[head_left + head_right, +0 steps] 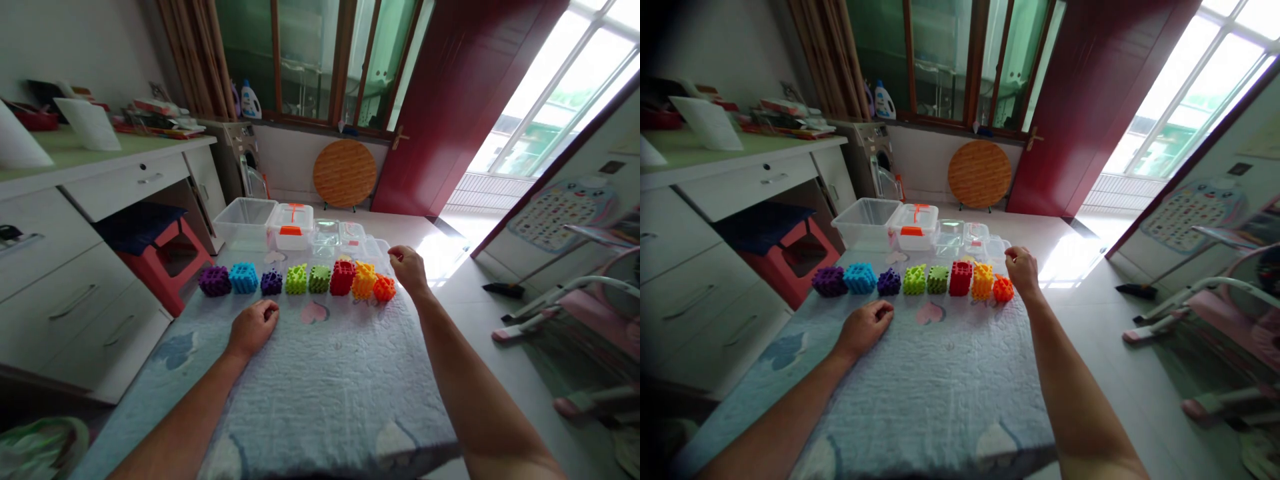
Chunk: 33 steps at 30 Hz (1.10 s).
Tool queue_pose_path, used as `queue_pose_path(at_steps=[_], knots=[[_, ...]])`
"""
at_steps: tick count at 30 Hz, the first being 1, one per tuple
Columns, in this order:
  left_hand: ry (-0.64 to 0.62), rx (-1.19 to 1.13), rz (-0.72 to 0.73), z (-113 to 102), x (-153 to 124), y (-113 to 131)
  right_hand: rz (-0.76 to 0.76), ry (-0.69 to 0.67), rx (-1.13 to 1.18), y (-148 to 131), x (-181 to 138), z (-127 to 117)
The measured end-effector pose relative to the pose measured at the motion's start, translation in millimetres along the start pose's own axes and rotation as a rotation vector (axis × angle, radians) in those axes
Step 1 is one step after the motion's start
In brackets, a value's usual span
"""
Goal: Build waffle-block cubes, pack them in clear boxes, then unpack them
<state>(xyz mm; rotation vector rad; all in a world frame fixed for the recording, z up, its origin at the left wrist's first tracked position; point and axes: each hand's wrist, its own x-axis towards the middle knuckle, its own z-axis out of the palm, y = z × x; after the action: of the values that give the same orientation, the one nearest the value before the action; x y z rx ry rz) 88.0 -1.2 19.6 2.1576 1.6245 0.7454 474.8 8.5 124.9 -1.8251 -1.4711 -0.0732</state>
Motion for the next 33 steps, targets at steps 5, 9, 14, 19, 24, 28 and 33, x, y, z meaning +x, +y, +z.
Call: queue_pose_path(at_steps=[5,9,14,19,24,28,33], knots=[[-0.004,0.001,0.009,-1.2,-0.4,1.1,0.001,-0.257,-0.325,17.9,21.7,15.6],[0.005,-0.006,0.012,-2.9,-1.1,3.2,0.001,-0.293,-0.382,23.3,23.2,28.8],[0.018,-0.022,0.007,-3.3,-1.9,4.2,-0.008,-0.284,-0.436,22.7,21.2,37.5],[0.014,-0.036,0.003,-3.5,-2.8,4.1,-0.041,-0.205,-0.456,19.8,14.6,30.4],[0.014,-0.036,0.001,-5.2,-3.4,5.2,-0.157,0.087,-0.364,7.6,5.7,-3.7],[0.020,-0.032,0.009,-4.5,-3.2,4.9,-0.262,0.251,-0.240,-22.4,-22.6,-47.2],[0.038,-0.023,0.012,-1.1,-2.8,1.2,-0.356,0.211,-0.150,-65.0,-88.2,-84.7]])
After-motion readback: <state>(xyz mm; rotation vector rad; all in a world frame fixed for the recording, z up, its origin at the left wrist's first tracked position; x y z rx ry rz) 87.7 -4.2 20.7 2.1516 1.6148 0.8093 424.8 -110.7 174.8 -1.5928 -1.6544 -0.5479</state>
